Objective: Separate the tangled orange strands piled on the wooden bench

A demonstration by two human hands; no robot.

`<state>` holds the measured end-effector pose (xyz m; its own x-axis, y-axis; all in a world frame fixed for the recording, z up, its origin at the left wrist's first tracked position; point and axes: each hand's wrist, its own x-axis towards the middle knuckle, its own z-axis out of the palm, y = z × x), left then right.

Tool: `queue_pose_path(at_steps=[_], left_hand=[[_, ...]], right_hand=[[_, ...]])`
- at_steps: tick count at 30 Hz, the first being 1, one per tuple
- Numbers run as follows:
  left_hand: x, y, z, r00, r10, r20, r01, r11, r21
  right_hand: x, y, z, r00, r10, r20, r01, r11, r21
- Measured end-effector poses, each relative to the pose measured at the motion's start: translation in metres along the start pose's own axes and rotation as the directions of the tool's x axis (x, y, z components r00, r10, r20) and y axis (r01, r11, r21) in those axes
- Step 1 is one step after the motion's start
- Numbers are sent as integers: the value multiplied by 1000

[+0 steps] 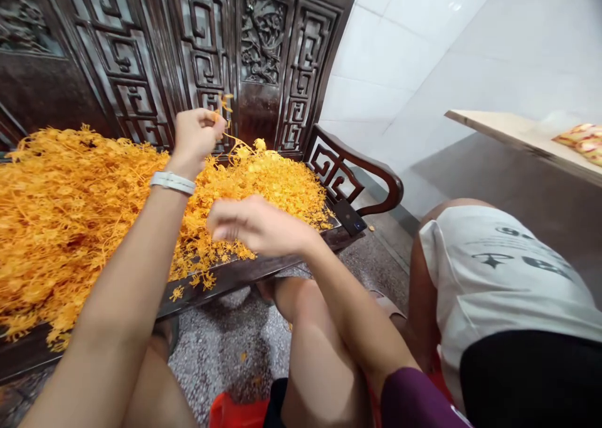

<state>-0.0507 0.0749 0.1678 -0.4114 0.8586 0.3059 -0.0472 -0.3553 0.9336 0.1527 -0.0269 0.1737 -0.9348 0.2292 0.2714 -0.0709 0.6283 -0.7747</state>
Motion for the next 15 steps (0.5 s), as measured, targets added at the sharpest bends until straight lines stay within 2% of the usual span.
queue_pose_path(at_steps=[1,2,3,4,5,6,7,8,9,10,11,12,13,15], left_hand=[[4,-2,-8,999,33,-31,-32,999,29],[6,-4,-14,998,50,-39,-48,998,41],[7,-5,-19,996,75,-56,-72,996,51],[7,-6,-22,997,58,-45,-56,997,49],[6,-6,-24,998,39,-45,-37,998,46],[4,-6,-24,998,21,-55,-19,999,44],[3,-7,-23,998,4,-61,-2,999,42],[1,-7,-22,998,-10,-63,12,999,38],[0,-8,-20,998,-20,-64,22,999,26],[-1,-8,-18,998,-30,-59,31,1000,7],[-1,-8,-17,998,-36,-51,36,999,-14],[-2,-8,-16,999,-35,-40,34,999,-31],[-2,-7,-16,999,-25,-28,24,999,-46],[-3,-3,-16,1000,0,7,0,997,-74]], right_hand=[[-3,-6,3,973,-2,231,-29,991,132],[-4,-7,4,928,-25,371,-79,962,261],[-5,-5,3,919,-43,392,-118,919,377],[-6,1,-2,957,-28,290,-120,869,479],[-6,11,-8,995,37,89,-80,825,560],[-6,22,-15,977,141,-159,-14,790,613],[-6,33,-23,886,263,-382,54,759,649],[-6,45,-29,753,390,-531,111,719,686],[-7,55,-34,622,507,-597,157,667,729],[-8,64,-37,526,603,-600,184,608,772],[-10,70,-38,468,672,-574,195,555,809],[-11,75,-37,437,711,-550,187,527,829],[-13,79,-34,419,723,-549,164,534,829],[-13,82,-27,388,683,-619,88,641,762]])
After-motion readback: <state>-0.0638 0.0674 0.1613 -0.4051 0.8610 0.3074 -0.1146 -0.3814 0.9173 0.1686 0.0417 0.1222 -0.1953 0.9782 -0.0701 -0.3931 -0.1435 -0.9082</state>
